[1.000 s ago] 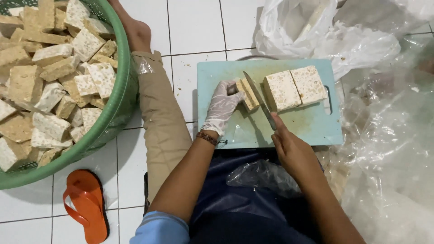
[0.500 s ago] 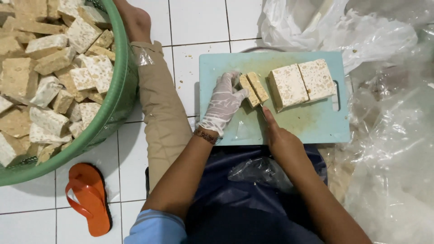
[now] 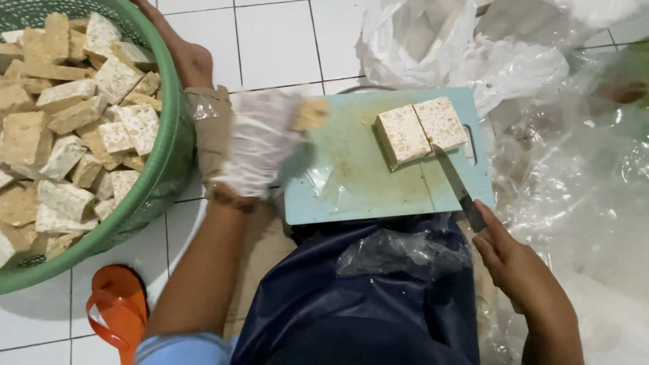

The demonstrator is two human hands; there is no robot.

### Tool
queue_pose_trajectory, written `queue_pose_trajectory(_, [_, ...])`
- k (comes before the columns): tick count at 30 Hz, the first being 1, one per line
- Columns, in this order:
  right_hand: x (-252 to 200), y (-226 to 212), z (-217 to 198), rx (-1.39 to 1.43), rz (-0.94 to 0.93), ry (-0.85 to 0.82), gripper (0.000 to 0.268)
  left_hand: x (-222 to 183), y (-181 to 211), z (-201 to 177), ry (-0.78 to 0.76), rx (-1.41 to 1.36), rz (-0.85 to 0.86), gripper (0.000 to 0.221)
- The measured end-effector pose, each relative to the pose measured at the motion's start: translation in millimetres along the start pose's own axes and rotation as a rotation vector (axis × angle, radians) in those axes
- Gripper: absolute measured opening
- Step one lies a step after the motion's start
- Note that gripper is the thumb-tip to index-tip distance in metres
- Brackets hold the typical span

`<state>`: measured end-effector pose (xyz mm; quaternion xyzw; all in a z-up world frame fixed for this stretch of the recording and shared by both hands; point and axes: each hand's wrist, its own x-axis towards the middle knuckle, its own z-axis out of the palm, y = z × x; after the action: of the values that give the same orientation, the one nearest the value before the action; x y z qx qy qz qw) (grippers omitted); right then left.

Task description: Cutting large blocks of tempeh into smaller rectangular pieces using a knife on a cutting board.

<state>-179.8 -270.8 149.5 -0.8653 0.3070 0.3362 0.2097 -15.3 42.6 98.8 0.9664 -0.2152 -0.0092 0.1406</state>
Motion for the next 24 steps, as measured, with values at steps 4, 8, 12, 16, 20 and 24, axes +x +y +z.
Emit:
queue_pose_trajectory(4, [13.5,17.0,6.2,0.070,-0.051,0.001,0.063,-43.7,-79.9,-48.9,0.484,0.517,-0.272,0.075])
queue_pose_trajectory(8, [8.9,3.7,8.1,0.179,-0.068,-0.010,0.063,-6.9,13.5,-72.3,-0.025,1.038,-0.476,0.111])
queue_pose_trajectory(12, [12.3,12.9,12.7,0.199,-0.135,0.022,0.064,56.4,103.7,28.6,-0.104,0.083,-0.071,0.130])
queue_pose_trajectory(16, [8.9,19.2,10.9,0.265,-0.090,0.052,0.065,117.6,136.2,100.4,-0.383,0.172,0.098,0.150])
queue_pose_trajectory(20, [12.3,20.2,14.4,0.317,-0.032,0.037,0.053,97.9,117.3,55.9,-0.426,0.319,0.302,0.086])
queue_pose_trajectory(24, [40.0,7.5,40.5,0.149,-0.253,0.156,0.048,61.8,77.1,31.4,-0.410,0.300,0.020,0.135])
